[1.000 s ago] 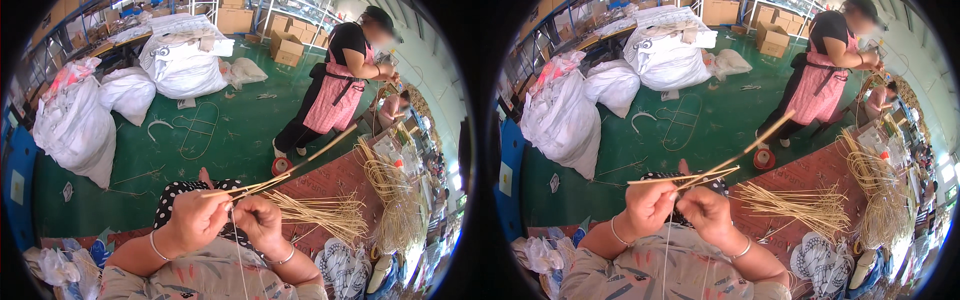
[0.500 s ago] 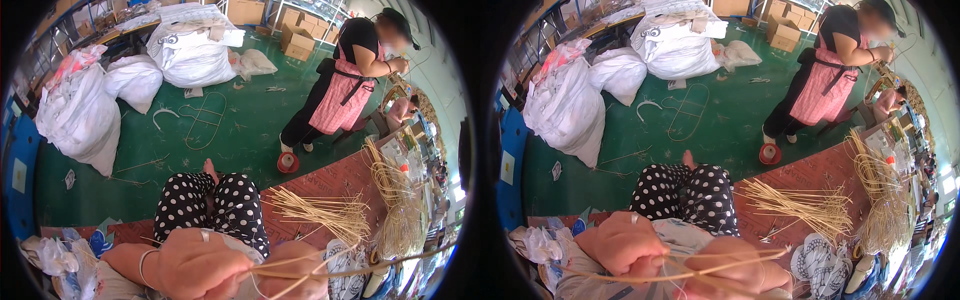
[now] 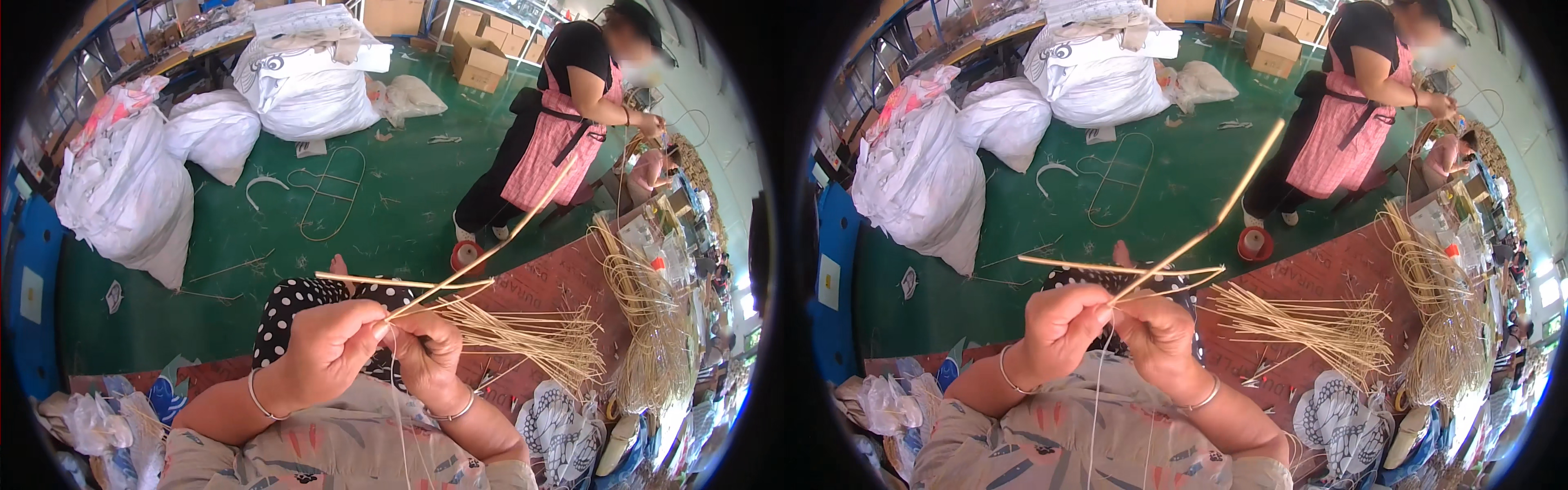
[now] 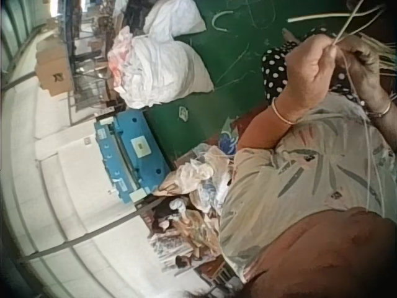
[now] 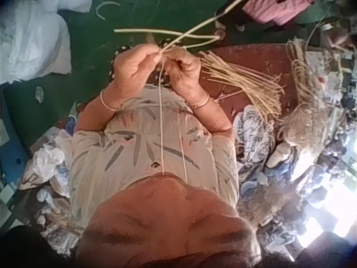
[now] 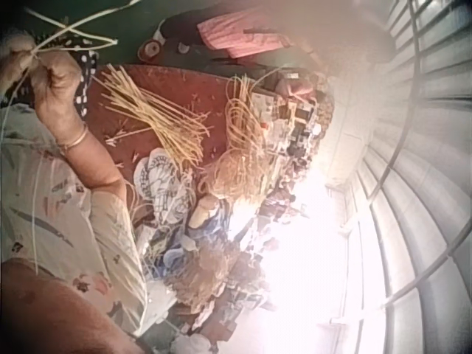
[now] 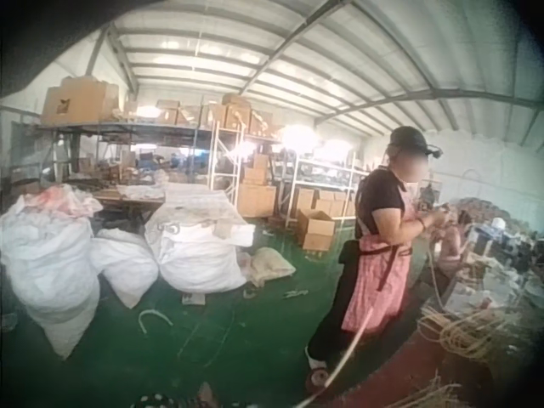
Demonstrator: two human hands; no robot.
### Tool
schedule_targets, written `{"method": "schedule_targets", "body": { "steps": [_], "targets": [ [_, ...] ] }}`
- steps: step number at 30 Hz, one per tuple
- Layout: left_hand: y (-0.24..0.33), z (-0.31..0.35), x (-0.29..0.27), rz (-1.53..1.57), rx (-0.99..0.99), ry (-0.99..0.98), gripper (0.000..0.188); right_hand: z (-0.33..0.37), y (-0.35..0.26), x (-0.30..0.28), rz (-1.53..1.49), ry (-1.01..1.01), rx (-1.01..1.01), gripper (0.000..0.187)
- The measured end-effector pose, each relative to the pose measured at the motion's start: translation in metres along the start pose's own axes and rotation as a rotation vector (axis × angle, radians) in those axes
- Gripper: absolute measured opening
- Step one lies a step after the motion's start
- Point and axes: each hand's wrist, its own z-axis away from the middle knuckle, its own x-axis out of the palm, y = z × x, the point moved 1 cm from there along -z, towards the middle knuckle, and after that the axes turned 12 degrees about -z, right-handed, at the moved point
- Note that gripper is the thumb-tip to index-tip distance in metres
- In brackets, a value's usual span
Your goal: The person sits on a red mat on the floor and weaves thin bamboo strips together by hand. They repeatedly wrap a flexible strip around a bundle of straight bamboo sticks to create a woven structure. The person works continuously on the same item, manipulating the bamboo with both hands.
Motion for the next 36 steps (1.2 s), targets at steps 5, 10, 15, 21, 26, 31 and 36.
{"method": "schedule_targets", "body": {
  "steps": [5, 10, 15, 21, 26, 31, 36],
  "targets": [
    [0.010, 0.001, -0.011, 0.136, -0.091, -0.021, 0.008, -0.008, -0.029, -0.013, 0.244, -0.295, -0.150, 0.036],
    [0.023, 0.002, -0.012, 0.354, -0.128, -0.081, 0.014, 0.004, -0.027, -0.021, 0.229, -0.057, -0.040, 0.034],
    [0.024, 0.003, -0.004, 0.424, -0.106, -0.124, 0.022, -0.002, -0.034, -0.011, 0.414, -0.046, -0.288, 0.029],
    [0.024, 0.003, 0.000, 0.376, -0.075, -0.093, 0.025, -0.003, -0.031, -0.008, 0.516, -0.063, -0.349, 0.027],
    [0.025, 0.004, 0.006, 0.344, -0.097, -0.045, 0.021, -0.007, -0.032, -0.005, 0.534, -0.064, -0.362, 0.022],
    [0.013, 0.001, 0.003, 0.292, -0.124, -0.031, 0.017, 0.005, -0.016, -0.021, 0.208, 0.081, -0.227, 0.026],
    [0.004, -0.001, -0.009, 0.134, -0.061, -0.060, 0.009, -0.014, -0.030, -0.033, -0.339, 0.385, 0.055, 0.028]
  ]
}}
